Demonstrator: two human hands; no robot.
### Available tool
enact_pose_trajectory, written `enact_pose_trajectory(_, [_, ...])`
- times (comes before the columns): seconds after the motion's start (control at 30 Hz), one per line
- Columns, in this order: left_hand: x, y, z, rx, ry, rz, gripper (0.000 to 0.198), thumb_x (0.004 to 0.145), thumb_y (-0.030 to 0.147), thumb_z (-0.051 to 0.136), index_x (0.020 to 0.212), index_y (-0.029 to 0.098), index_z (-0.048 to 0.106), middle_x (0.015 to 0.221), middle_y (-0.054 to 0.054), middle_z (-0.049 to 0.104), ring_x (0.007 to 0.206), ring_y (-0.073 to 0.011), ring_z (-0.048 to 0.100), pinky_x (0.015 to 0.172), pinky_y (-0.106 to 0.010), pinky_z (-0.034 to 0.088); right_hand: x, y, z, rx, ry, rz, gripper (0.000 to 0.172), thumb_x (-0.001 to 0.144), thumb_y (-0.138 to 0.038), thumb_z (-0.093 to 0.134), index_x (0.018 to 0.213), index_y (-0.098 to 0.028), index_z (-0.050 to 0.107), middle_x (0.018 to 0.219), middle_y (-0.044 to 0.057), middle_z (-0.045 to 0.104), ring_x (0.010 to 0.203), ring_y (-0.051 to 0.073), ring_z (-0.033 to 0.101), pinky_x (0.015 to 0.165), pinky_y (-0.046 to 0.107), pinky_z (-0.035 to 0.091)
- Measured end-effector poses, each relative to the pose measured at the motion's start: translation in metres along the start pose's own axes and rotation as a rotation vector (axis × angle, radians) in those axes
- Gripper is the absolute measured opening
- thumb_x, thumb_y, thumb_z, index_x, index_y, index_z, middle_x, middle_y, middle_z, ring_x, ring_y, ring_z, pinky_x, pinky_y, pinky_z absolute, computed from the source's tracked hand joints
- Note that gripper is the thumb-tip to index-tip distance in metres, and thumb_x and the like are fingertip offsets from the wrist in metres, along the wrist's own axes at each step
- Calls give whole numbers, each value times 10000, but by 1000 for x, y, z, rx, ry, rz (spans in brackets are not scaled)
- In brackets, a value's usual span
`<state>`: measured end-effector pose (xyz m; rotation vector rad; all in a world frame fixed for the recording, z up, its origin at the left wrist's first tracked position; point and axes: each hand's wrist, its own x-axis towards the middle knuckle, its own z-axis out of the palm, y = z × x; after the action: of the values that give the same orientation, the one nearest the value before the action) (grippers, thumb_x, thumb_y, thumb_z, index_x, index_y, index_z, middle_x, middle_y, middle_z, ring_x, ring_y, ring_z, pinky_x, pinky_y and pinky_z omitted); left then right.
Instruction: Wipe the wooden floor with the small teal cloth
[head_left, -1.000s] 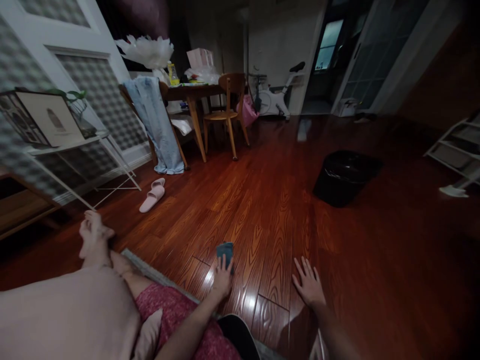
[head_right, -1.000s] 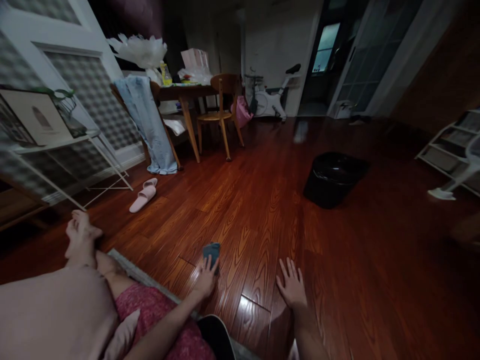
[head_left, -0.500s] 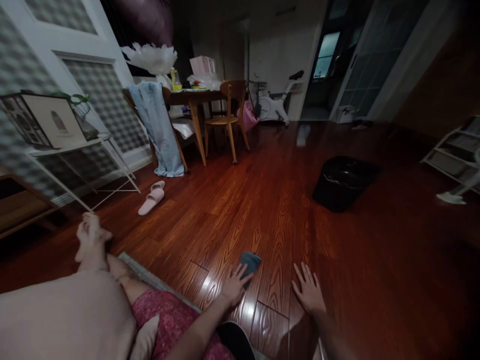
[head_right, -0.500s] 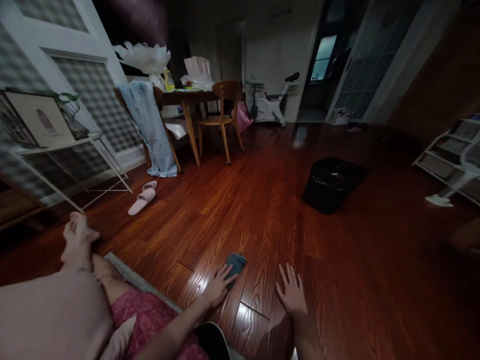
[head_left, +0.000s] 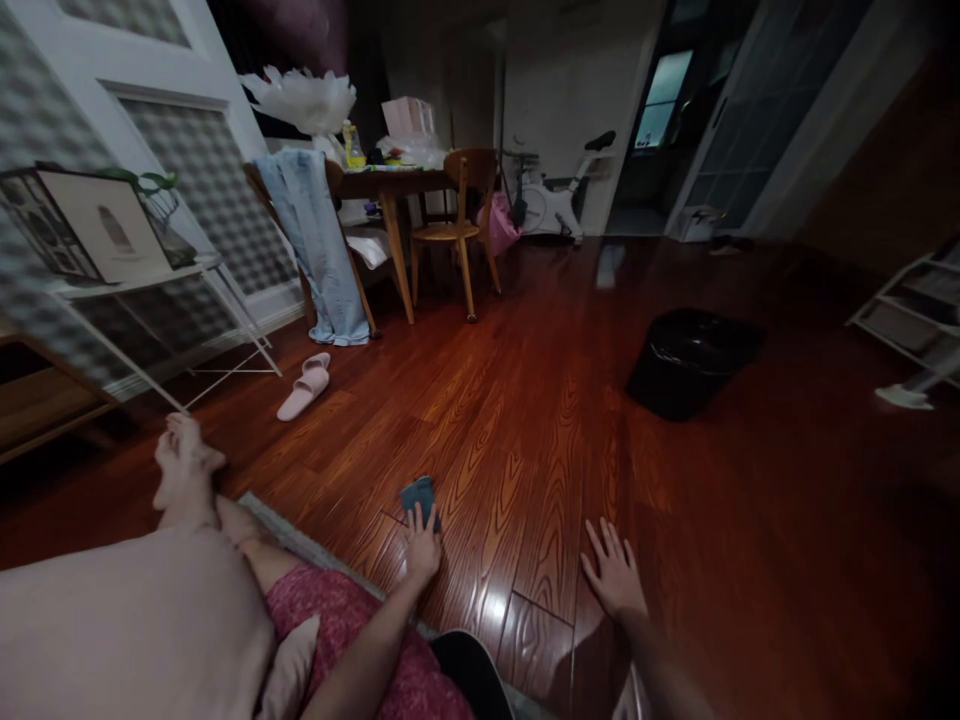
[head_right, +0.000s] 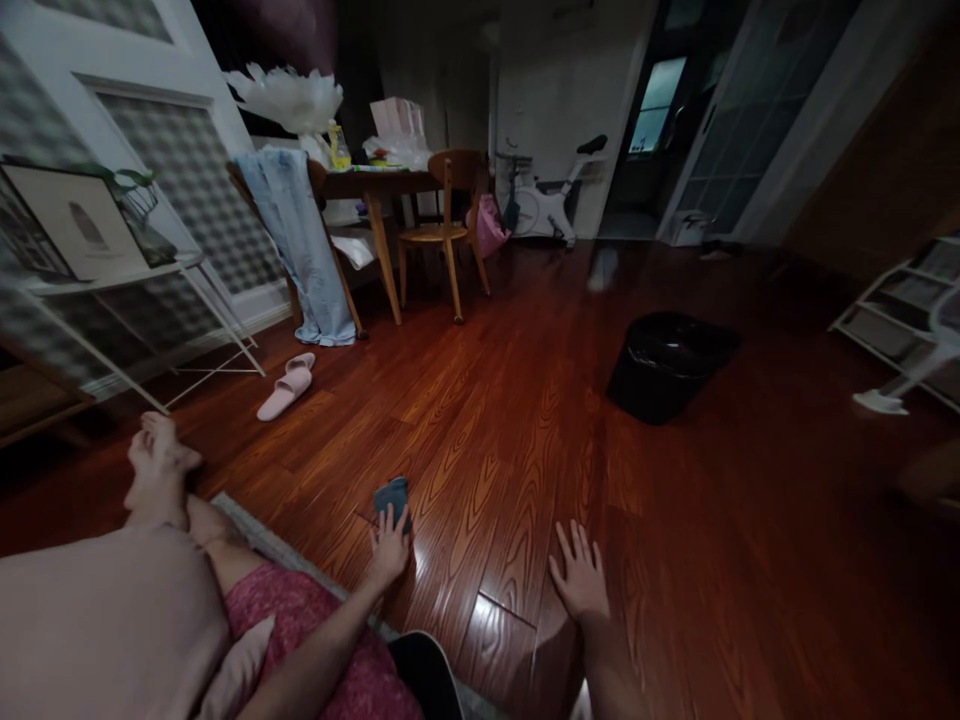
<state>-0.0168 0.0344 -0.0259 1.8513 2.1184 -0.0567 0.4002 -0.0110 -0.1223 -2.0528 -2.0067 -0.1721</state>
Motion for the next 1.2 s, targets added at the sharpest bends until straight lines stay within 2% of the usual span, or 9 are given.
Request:
enact_pose_trajectory(0.13, [-17, 39, 15, -12, -162, 476, 769, 891, 144, 493, 1607, 297, 256, 1696, -58, 21, 1545, -307, 13, 1232, -552, 116, 0, -1, -3, -13, -29, 4, 691, 958, -484, 285, 1599, -227, 261, 1663, 104, 266, 1534, 258, 212, 1215, 521, 183])
enact_pose_trajectory(0.23, [-28, 60, 34, -3, -250, 780, 796, 878, 186, 565, 1591, 370, 264, 1699, -27, 4, 1547, -316, 49, 1220, -603, 102, -1, -2, -6, -16, -40, 10, 691, 960, -484, 285, 1604, -238, 240, 1667, 98, 255, 1534, 256, 212, 1217, 519, 178])
enact_pose_trajectory(0.37, [-29, 67, 47, 11, -246, 968, 739, 922, 249, 558, 1582, 403, 265, 1702, -12, 47, 1543, -323, 106, 1207, -650, 71, -1, -3, -10, -14, -35, 6, 689, 962, -479, 285, 1603, -231, 242, 1665, 104, 260, 1533, 254, 216, 1219, 514, 175])
enact_pose_trajectory(0.47, [-20, 56, 36, 15, -235, 911, 723, 929, 223, 520, 1581, 404, 266, 1698, 5, 99, 1545, -296, 109, 1212, -644, 43, -2, -3, -11, -10, -26, 1, 688, 964, -478, 285, 1603, -227, 242, 1663, 109, 263, 1533, 255, 216, 1219, 515, 174])
enact_pose_trajectory(0.63, [-5, 28, 11, 0, -143, 551, 767, 897, 152, 471, 1611, 295, 231, 1696, -27, 68, 1551, -262, 55, 1239, -557, 80, -2, -3, -9, -4, -17, -4, 686, 970, -484, 285, 1604, -226, 238, 1666, 110, 254, 1537, 255, 202, 1220, 521, 171])
enact_pose_trajectory(0.73, [-6, 21, 7, -38, -129, 456, 747, 917, 215, 472, 1618, 241, 218, 1692, -57, 50, 1550, -261, 38, 1244, -521, 99, -2, -2, -8, -5, -16, -3, 684, 971, -485, 290, 1604, -230, 239, 1669, 104, 248, 1539, 252, 196, 1220, 517, 175])
enact_pose_trajectory(1.0, [-26, 48, 17, -163, -300, 607, 788, 905, 552, 557, 1595, 273, 297, 1690, -77, 47, 1542, -344, 31, 1219, -586, 120, 2, -8, -20, -44, -66, 23, 674, 959, -460, 303, 1596, -241, 271, 1673, 76, 243, 1539, 244, 188, 1218, 499, 190])
enact_pose_trajectory(1.13, [-33, 58, 20, -245, -473, 752, 771, 929, 627, 510, 1591, 297, 295, 1682, -80, 128, 1538, -344, 90, 1210, -616, 94, 4, -16, -33, -36, -117, 74, 657, 964, -422, 262, 1576, -193, 330, 1659, 102, 277, 1540, 243, 189, 1224, 498, 181])
enact_pose_trajectory(1.2, [-34, 58, 21, -274, -500, 800, 735, 950, 625, 480, 1590, 315, 292, 1676, -69, 175, 1539, -334, 98, 1208, -616, 108, 3, -27, -38, -12, -116, 128, 647, 958, -357, 264, 1575, -177, 329, 1652, 115, 289, 1539, 254, 197, 1217, 519, 198])
